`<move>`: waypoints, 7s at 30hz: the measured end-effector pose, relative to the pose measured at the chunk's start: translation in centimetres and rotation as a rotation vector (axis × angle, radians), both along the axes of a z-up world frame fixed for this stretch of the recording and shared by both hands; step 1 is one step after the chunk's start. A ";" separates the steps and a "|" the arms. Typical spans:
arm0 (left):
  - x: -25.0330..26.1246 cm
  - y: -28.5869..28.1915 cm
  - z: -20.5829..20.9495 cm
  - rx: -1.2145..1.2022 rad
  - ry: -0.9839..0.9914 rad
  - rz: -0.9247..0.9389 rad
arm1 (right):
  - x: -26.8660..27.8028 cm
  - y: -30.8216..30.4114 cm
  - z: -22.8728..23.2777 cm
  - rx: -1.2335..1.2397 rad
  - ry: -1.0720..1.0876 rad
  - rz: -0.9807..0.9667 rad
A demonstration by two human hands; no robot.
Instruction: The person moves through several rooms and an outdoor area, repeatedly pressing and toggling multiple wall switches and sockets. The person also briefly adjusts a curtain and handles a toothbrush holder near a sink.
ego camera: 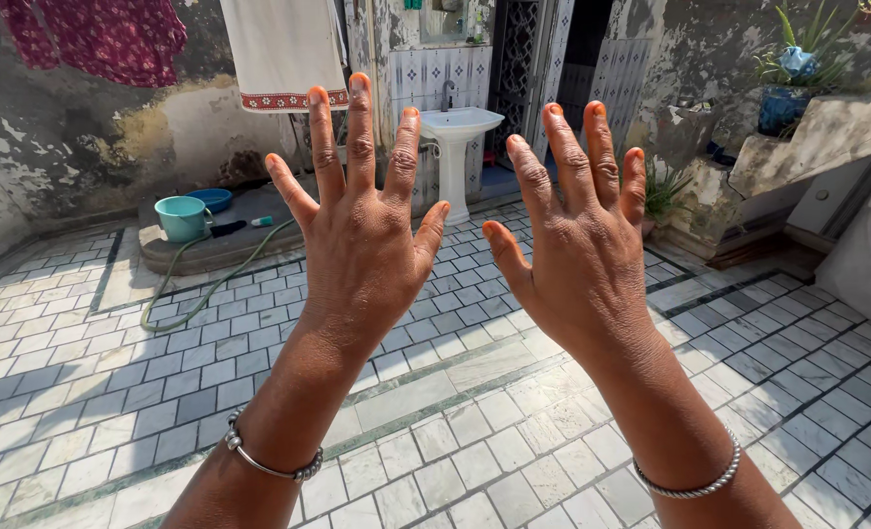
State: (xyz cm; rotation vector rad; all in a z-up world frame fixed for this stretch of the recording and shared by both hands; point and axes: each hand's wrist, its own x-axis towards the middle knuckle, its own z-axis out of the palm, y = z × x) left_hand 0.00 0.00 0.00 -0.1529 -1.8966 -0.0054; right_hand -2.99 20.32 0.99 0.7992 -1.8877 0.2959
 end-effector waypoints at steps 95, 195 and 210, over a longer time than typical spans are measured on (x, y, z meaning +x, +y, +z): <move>-211.1 -80.4 31.4 -0.602 -0.205 0.650 | -215.5 -77.8 25.8 0.004 0.544 0.197; -230.6 -78.2 42.9 -0.149 -0.107 0.634 | -226.7 -80.4 39.2 0.017 0.560 -0.012; -221.4 -80.3 25.8 -0.452 0.331 0.237 | -215.2 -72.4 11.1 -0.012 0.316 0.152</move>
